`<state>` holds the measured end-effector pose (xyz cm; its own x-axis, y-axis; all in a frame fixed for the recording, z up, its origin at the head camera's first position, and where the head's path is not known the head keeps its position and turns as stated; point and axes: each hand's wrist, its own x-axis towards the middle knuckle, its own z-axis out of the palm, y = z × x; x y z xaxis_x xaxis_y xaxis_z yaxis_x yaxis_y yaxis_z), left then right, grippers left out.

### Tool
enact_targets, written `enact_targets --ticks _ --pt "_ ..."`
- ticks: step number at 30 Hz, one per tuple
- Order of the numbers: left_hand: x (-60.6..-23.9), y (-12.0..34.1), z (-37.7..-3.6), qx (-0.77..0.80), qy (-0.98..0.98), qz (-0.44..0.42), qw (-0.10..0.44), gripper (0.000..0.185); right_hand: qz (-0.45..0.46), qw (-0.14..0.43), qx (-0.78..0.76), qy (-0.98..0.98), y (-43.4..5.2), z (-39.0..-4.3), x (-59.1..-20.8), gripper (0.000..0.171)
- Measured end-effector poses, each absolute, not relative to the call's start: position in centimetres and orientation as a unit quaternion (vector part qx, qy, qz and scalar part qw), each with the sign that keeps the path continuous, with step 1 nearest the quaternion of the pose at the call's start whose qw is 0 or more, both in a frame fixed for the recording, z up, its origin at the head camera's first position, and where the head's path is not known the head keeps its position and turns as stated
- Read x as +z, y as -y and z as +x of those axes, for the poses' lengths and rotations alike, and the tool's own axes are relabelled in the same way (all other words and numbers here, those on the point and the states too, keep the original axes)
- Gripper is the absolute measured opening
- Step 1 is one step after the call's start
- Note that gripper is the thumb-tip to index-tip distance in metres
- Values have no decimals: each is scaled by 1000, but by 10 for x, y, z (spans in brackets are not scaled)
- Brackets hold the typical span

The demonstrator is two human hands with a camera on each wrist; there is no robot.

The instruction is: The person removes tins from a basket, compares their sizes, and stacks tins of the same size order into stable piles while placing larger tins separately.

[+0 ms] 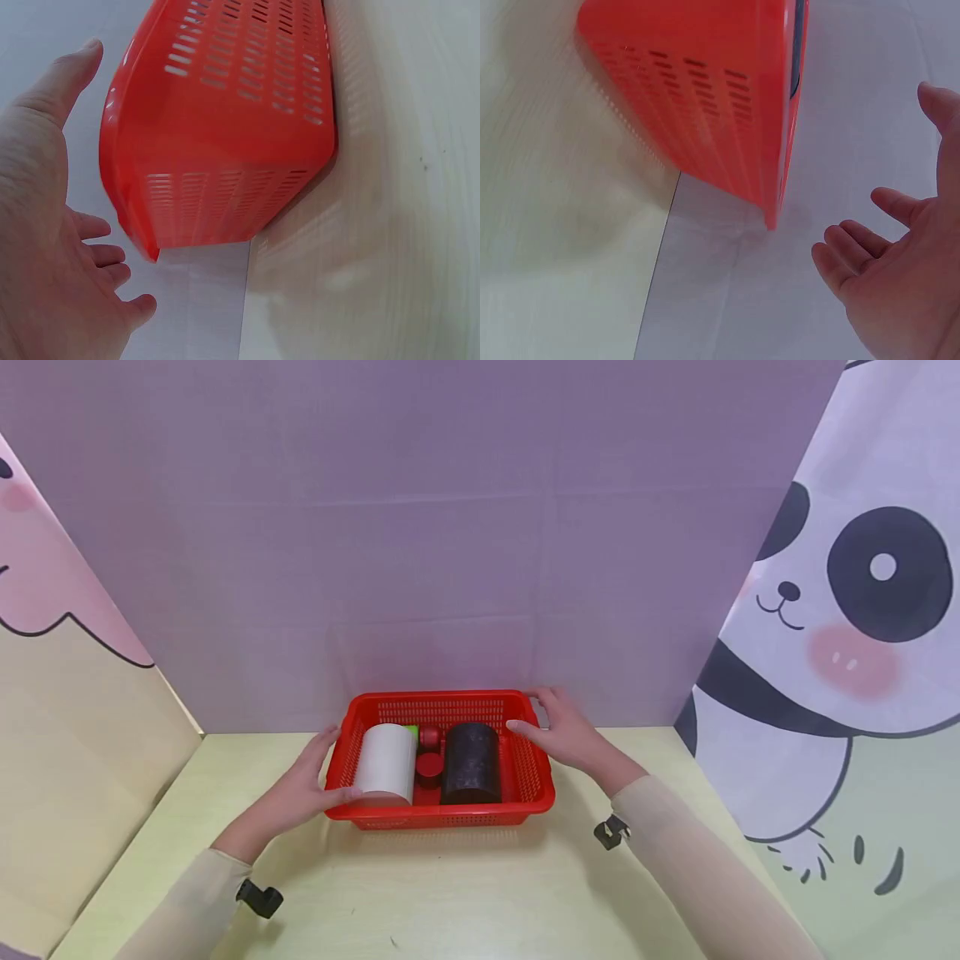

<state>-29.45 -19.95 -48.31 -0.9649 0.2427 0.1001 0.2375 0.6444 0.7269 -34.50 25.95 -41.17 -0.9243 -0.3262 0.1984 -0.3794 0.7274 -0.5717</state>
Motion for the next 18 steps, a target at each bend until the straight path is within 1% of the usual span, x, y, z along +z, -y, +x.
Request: enact_targets --ticks 6,18 --pt "-486 193 -292 415 -898 143 8 134 194 18 315 929 -243 -347 -408 82" --pt "-490 179 -284 402 -902 154 -21 137 222 0 270 937 -212 -354 -399 86"
